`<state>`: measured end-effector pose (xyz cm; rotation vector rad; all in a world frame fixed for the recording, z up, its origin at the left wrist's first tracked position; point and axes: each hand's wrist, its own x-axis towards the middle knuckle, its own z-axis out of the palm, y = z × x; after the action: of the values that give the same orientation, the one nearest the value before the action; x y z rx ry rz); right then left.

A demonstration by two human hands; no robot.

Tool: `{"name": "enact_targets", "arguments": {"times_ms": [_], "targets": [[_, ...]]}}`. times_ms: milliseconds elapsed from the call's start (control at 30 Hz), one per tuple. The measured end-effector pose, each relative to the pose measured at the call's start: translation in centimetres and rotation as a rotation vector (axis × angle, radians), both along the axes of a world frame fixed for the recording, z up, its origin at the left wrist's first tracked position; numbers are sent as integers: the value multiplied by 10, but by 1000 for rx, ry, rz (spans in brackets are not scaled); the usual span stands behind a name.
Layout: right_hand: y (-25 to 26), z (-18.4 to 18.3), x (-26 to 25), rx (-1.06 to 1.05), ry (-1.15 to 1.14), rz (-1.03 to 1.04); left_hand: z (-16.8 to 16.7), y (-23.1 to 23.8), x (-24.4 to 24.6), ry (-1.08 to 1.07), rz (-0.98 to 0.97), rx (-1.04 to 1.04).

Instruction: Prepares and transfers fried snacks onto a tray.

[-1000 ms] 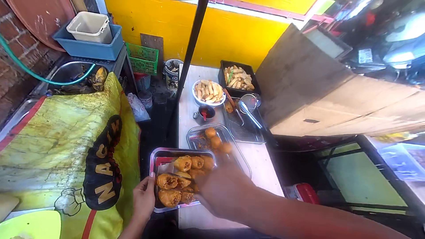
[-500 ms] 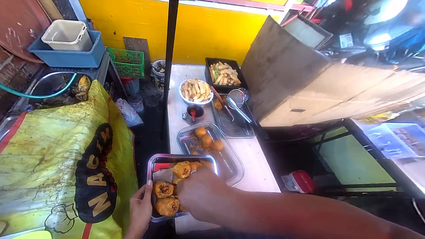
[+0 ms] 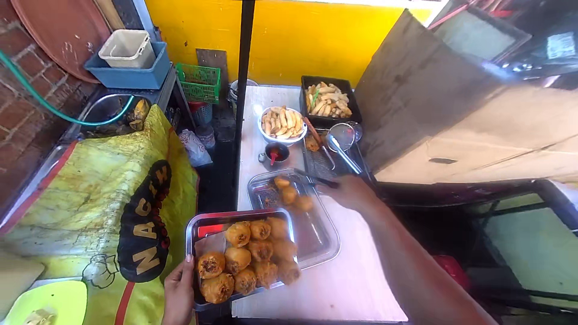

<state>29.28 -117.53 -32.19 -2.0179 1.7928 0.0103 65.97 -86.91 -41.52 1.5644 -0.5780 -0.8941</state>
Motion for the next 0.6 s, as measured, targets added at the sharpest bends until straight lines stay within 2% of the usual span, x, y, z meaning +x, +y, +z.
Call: {"name": "enact_targets", "arguments": {"times_ms": [67, 133, 333, 433, 600], "targets": [[-22, -40, -2, 32, 143, -33, 4, 6, -6, -14, 32, 14], [-28, -63, 1, 48, 136, 5, 8, 12, -12, -27, 61, 37], [-7, -57, 19, 27, 192, 196, 17, 40, -11, -28, 178, 55], [-12, -60, 22, 31, 222, 229, 16, 55, 1, -28, 165, 5], [-19, -70, 41, 40, 288, 343, 13, 59, 16, -79, 148, 52]]}}
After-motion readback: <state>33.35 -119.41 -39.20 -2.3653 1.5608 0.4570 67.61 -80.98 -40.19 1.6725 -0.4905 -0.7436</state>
